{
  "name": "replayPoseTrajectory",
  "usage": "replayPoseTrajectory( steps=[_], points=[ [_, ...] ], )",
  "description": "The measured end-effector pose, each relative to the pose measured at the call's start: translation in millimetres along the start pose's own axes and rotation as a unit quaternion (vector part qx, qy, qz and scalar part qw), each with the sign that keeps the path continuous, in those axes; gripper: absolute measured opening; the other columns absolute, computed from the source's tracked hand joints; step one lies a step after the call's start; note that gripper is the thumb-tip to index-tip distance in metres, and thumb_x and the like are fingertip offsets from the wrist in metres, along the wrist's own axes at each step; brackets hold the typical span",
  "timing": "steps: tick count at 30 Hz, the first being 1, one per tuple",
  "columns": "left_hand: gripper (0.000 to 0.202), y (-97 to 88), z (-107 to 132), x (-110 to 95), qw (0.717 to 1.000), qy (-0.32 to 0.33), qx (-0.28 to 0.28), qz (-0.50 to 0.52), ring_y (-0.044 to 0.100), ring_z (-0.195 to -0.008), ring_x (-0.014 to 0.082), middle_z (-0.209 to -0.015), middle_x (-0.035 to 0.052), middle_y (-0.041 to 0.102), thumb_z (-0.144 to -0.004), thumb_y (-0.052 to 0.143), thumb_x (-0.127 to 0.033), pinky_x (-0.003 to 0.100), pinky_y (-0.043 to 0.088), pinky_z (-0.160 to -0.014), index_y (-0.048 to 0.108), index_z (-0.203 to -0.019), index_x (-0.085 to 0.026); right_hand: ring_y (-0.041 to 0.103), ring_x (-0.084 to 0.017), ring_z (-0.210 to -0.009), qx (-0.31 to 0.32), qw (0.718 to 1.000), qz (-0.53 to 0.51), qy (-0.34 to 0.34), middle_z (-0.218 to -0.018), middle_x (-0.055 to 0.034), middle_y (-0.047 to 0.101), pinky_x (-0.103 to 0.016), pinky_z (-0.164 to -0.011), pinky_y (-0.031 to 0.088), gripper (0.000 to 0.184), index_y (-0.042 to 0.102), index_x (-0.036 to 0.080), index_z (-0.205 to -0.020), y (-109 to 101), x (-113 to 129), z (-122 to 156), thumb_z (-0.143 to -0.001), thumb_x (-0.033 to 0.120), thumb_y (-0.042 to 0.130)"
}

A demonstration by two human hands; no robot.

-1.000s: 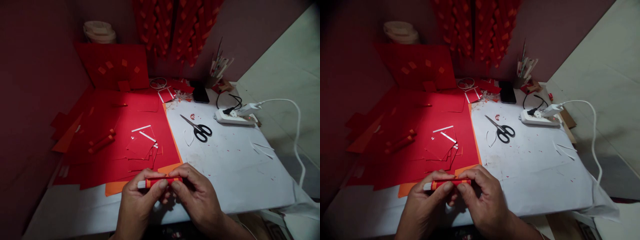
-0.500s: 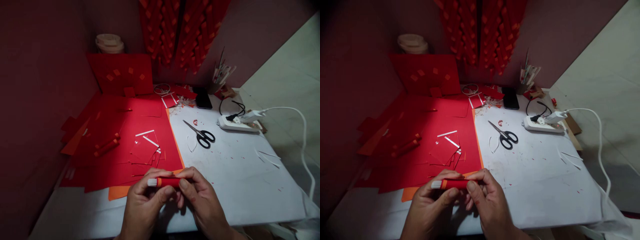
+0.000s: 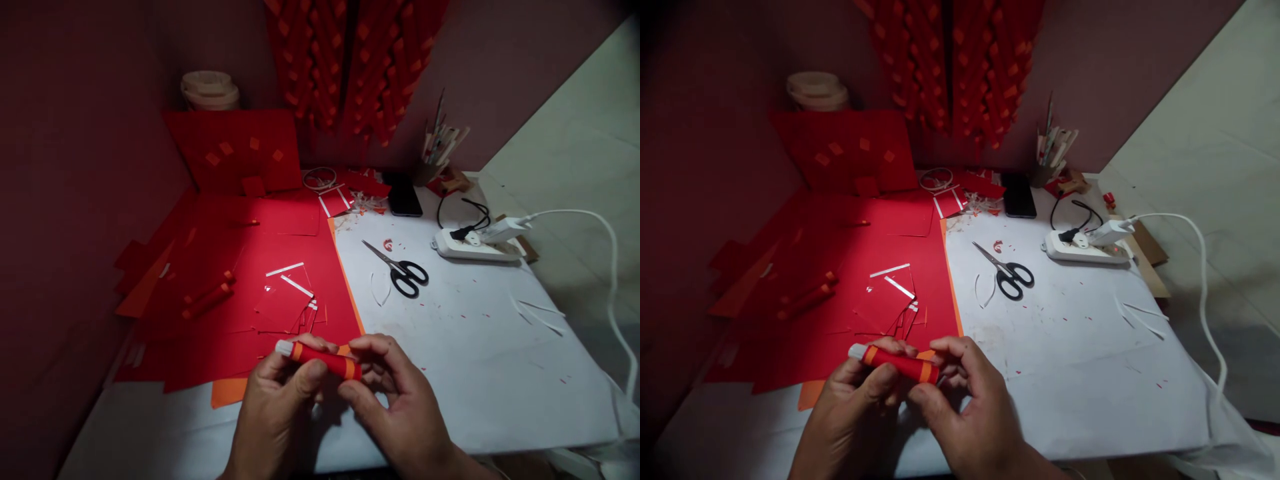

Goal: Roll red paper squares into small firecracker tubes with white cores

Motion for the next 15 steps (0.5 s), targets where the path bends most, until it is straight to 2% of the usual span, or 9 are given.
replayPoseTrajectory(
  steps=[3, 6, 10, 15],
  points=[
    [0.017, -0.9, -1.6, 1.2, 1.000, -0.012, -0.013, 0.020, 0.061, -0.068, 0.0119, -0.079, -0.0003, 0.071, -0.074, 0.084, -0.033, 0.019, 0.050, -0.064, 0.075, -0.084, -0.021, 0.066, -0.013, -0.063, -0.035, 0.998, 0.028, -0.042, -0.084, -0.0008, 0.069, -0.023, -0.057, 0.057, 0.025, 0.064, 0.024, -0.095, -0.5, 2.8, -0.8, -0.072, 0.017, 0.073],
    [0.016, -1.3, -2.4, 2.7, 0.999, -0.021, -0.021, 0.028, 0.058, -0.066, 0.0107, -0.078, -0.0015, 0.069, -0.074, 0.084, -0.032, 0.018, 0.049, -0.063, 0.075, -0.084, -0.022, 0.063, -0.011, -0.055, -0.031, 0.998, 0.027, -0.051, -0.080, 0.0006, 0.067, -0.021, -0.052, 0.056, 0.018, 0.063, 0.023, -0.088, 0.0, 6.7, -2.1, -0.073, 0.016, 0.070],
    [0.015, -1.0, -2.3, 4.4, 0.999, -0.019, -0.025, 0.020, 0.056, -0.064, 0.0095, -0.078, -0.0017, 0.068, -0.076, 0.082, -0.031, 0.017, 0.047, -0.061, 0.075, -0.085, -0.021, 0.064, -0.013, -0.064, -0.023, 0.994, 0.053, -0.090, -0.084, -0.0011, 0.066, -0.025, -0.057, 0.057, 0.020, 0.063, 0.024, -0.094, -0.9, 6.6, -2.0, -0.077, 0.015, 0.068],
    [0.014, 4.6, -1.6, 3.6, 1.000, -0.020, -0.008, 0.000, 0.063, -0.073, 0.0145, -0.079, 0.0009, 0.070, -0.076, 0.081, -0.030, 0.022, 0.051, -0.069, 0.075, -0.083, -0.019, 0.067, -0.017, -0.080, 0.002, 0.982, 0.079, -0.172, -0.094, -0.0035, 0.063, -0.027, -0.063, 0.059, 0.026, 0.062, 0.028, -0.102, -2.8, 4.9, -0.8, -0.082, 0.013, 0.067]
  ],
)
Point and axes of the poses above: each hand's wrist, its own z-axis away from the middle knuckle, its own y-axis out of the palm, x = y × z, the point moved 2 cm from there along -z, towards the middle knuckle
